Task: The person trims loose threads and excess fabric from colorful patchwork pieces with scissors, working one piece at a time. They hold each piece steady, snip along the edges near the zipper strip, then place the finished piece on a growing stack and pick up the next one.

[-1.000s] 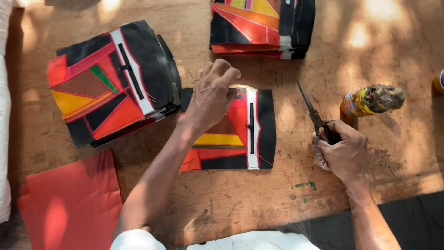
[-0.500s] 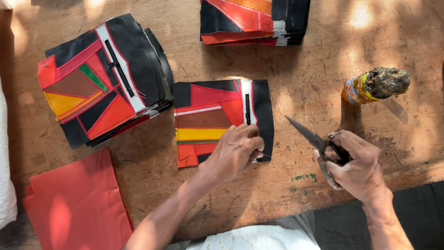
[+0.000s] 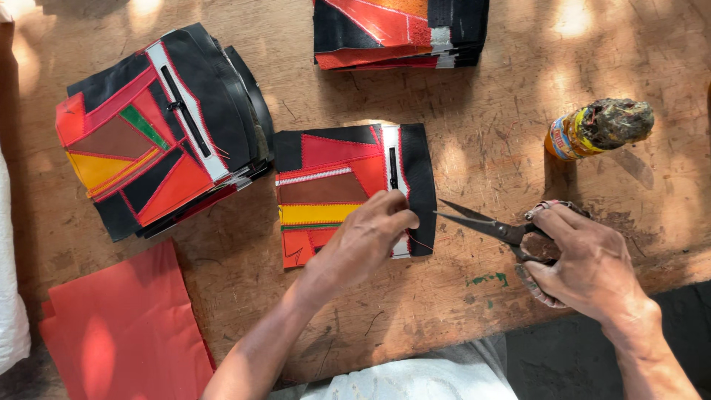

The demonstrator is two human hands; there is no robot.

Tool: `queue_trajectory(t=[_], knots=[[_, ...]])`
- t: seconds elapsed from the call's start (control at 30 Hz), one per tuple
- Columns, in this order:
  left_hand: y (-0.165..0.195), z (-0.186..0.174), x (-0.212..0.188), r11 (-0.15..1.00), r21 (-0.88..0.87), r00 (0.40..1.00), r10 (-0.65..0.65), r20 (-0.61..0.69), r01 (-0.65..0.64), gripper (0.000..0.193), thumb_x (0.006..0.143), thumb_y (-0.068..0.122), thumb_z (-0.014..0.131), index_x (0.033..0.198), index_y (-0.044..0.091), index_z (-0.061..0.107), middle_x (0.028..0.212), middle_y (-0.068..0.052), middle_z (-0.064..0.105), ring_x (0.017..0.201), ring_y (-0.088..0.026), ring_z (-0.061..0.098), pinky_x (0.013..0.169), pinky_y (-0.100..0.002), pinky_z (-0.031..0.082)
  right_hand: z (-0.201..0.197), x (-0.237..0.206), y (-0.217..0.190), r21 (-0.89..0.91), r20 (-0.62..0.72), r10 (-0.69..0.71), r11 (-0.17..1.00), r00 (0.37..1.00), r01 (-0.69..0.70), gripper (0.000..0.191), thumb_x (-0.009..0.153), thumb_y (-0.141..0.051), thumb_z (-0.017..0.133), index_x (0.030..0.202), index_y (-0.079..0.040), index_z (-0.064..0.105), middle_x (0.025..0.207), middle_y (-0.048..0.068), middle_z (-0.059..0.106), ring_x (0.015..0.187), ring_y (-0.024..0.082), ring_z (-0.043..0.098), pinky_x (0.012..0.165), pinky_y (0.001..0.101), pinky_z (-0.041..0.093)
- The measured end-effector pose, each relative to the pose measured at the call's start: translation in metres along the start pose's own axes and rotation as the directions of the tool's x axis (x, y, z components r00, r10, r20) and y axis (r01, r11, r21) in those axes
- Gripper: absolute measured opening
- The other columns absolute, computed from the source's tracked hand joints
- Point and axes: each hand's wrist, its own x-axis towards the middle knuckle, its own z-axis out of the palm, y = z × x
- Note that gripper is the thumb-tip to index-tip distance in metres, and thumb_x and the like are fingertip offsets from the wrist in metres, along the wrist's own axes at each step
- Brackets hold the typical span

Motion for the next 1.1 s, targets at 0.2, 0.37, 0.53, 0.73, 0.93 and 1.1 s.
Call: queue_trajectory(t=[0.2,0.37,0.53,0.73,0.93,1.1], knots=[[0.002,-0.001,0.006,0.988,0.138,0.986,-0.086,0.14,0.066,0.016,0.088,-0.017,0.055,0.091,-0.002,0.056,0.094,-0.014,0.055,0.09,-0.028,0.06,0.076,-0.039,0.058,0.004,0.006,0.004,-0.075,-0.103,-0.178,0.982,0.979,0.171,0.059,0.056,-0.026,0.084,0.11,-0.006,0.068,0.111,0.012,0.069,0.099,0.032,0.071,0.084,0.0408,0.059],[-0.002,-0.01,0.004,0.982,-0.188,0.998,-0.047,-0.05,0.036,0.021,0.084,-0.017,0.055,0.097,-0.001,0.051,0.09,-0.014,0.054,0.083,-0.029,0.058,0.072,-0.046,0.048,0.01,0.008,0.011,-0.129,0.002,-0.104,0.986,0.995,0.103,0.05,0.064,-0.033,0.089,0.104,-0.007,0.072,0.112,0.01,0.073,0.096,0.03,0.072,0.081,0.0409,0.06],[0.0,-0.012,0.006,0.922,-0.362,0.981,-0.18,-0.077,0.141,0.019,0.09,-0.015,0.058,0.097,0.001,0.051,0.084,-0.011,0.059,0.074,-0.02,0.06,0.066,-0.042,0.047,0.017,0.017,0.009,-0.213,-0.025,-0.292,0.936,0.956,0.281,0.057,0.064,-0.039,0.084,0.108,-0.005,0.072,0.107,0.01,0.072,0.093,0.023,0.072,0.079,0.0357,0.062],[0.002,-0.012,0.009,0.889,-0.422,0.969,-0.233,-0.083,0.177,0.017,0.091,-0.014,0.059,0.098,0.001,0.053,0.085,-0.009,0.063,0.075,-0.017,0.064,0.064,-0.04,0.05,0.022,0.026,0.005,-0.224,0.067,-0.26,0.937,0.963,0.268,0.048,0.066,-0.038,0.084,0.105,-0.012,0.072,0.088,0.001,0.07,0.082,0.019,0.07,0.07,0.0351,0.061],[-0.001,-0.008,0.007,0.907,-0.374,0.967,-0.24,-0.088,0.191,0.013,0.091,-0.014,0.059,0.095,-0.002,0.058,0.084,-0.01,0.063,0.074,-0.018,0.064,0.062,-0.04,0.047,0.033,0.03,0.016,-0.312,-0.015,-0.409,0.869,0.912,0.384,0.032,0.08,-0.036,0.078,0.102,-0.014,0.071,0.092,-0.001,0.07,0.088,0.018,0.072,0.076,0.0337,0.062],[-0.008,-0.005,-0.003,0.952,-0.288,0.989,-0.127,-0.072,0.102,0.021,0.092,-0.007,0.064,0.11,0.002,0.07,0.098,-0.01,0.066,0.086,-0.019,0.069,0.075,-0.035,0.058,0.028,0.022,0.026,-0.298,-0.007,-0.294,0.913,0.956,0.279,0.031,0.077,-0.031,0.081,0.1,-0.013,0.071,0.097,0.001,0.073,0.09,0.019,0.072,0.079,0.0332,0.062]])
